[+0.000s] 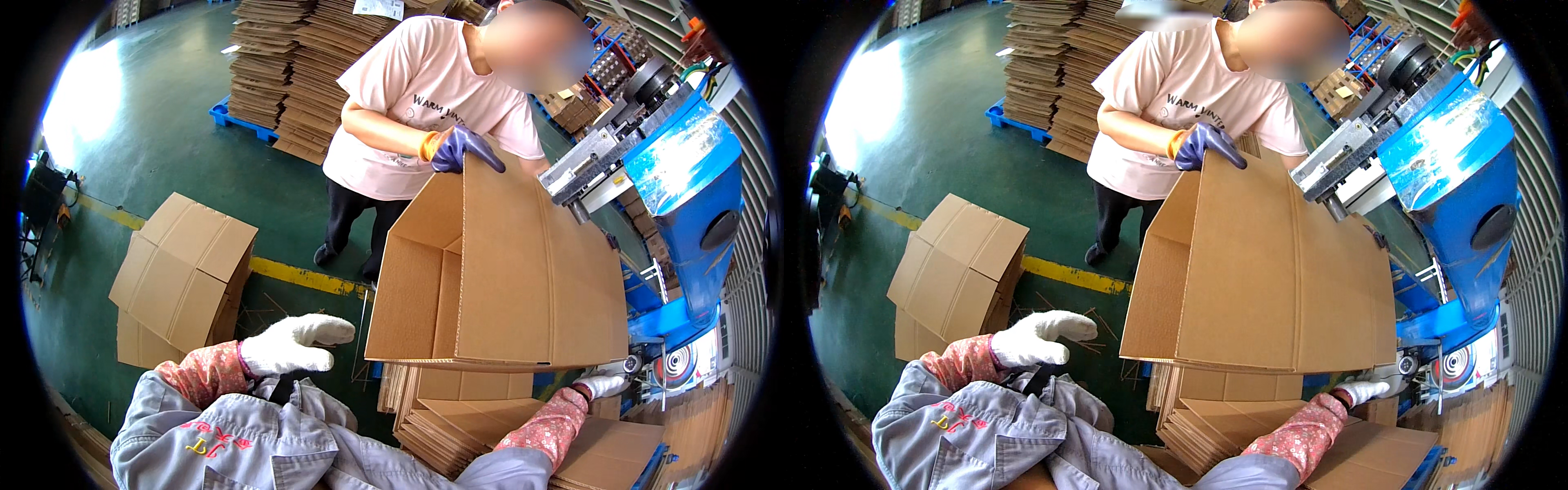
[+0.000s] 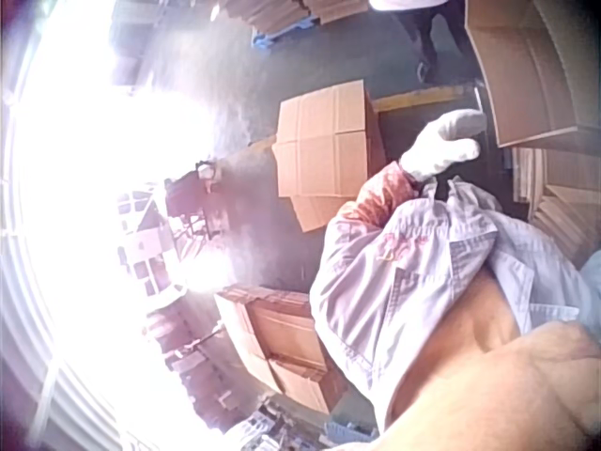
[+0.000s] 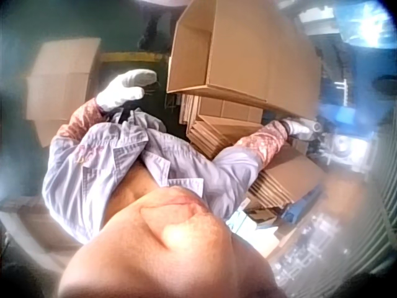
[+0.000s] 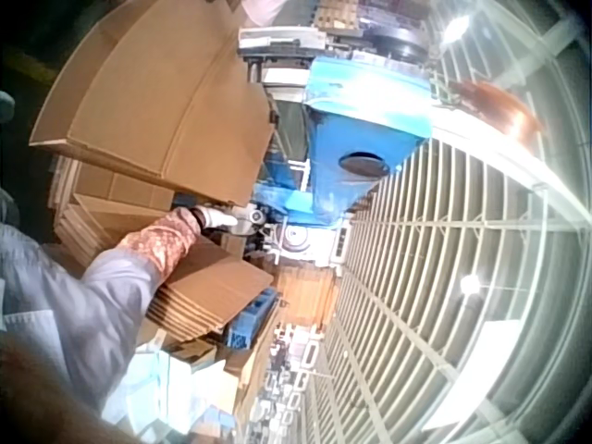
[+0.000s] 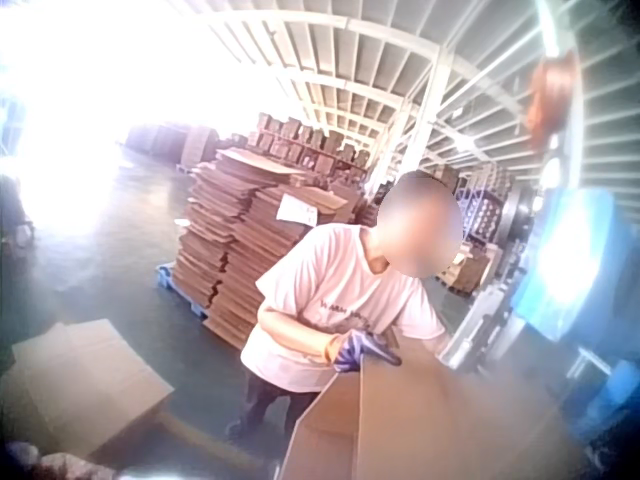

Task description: The person folds flat cardboard sheets into box shapes and stacks them on a pile. A second person assists by holding the boxes steady while the recorder folds the flaps and places the finished boxes onto the stack.

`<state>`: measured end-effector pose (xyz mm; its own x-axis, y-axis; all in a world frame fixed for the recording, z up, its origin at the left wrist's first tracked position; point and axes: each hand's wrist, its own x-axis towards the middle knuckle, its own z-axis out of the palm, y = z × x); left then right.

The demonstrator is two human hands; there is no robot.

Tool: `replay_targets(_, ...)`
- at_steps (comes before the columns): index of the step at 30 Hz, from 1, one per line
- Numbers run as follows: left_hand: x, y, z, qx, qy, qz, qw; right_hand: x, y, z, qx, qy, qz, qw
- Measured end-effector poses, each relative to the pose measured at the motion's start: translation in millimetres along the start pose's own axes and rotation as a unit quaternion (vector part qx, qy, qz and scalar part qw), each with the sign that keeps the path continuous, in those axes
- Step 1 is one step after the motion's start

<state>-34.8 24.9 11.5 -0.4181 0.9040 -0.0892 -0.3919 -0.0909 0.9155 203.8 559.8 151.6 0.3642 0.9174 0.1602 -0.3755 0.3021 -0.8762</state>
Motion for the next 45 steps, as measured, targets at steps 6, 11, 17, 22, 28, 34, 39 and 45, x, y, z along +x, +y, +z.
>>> replay_targets(6,2.8,-1.6,0.5,-0.01,-0.002,0.011,1.0,-16.1,-10.5,7.6,-0.001,-0.013,-0.02,1.0)
replay_targets(11,1.4,6.9,2.0,-0.008,0.002,0.012,1.0,27.2,11.5,-11.4,-0.007,-0.011,-0.012,1.0)
replay_targets(17,-8.5,8.3,-4.4,-0.031,0.024,0.047,0.998,19.4,20.2,-10.2,-0.038,-0.023,0.032,0.998)
replay_targets(22,-27.7,16.6,-26.7,0.009,0.037,0.076,0.996,114.1,81.4,-69.0,-0.059,-0.041,0.142,0.987)
replay_targets(28,-58.8,34.6,-21.1,0.113,0.017,0.051,0.992,58.7,121.9,-65.2,-0.019,-0.184,0.133,0.974)
replay_targets(34,-107.0,-19.4,-47.0,0.172,0.234,0.158,0.944,-76.0,133.6,-17.8,-0.035,-0.266,0.126,0.955)
replay_targets(39,-192.5,40.0,-163.9,0.133,0.561,0.3,0.76,-302.9,113.7,-15.1,-0.107,-0.384,0.099,0.912)
replay_targets(45,-356.7,66.3,-368.1,0.471,0.785,0.081,0.393,-558.5,182.0,-74.6,-0.565,-0.723,-0.223,0.329)
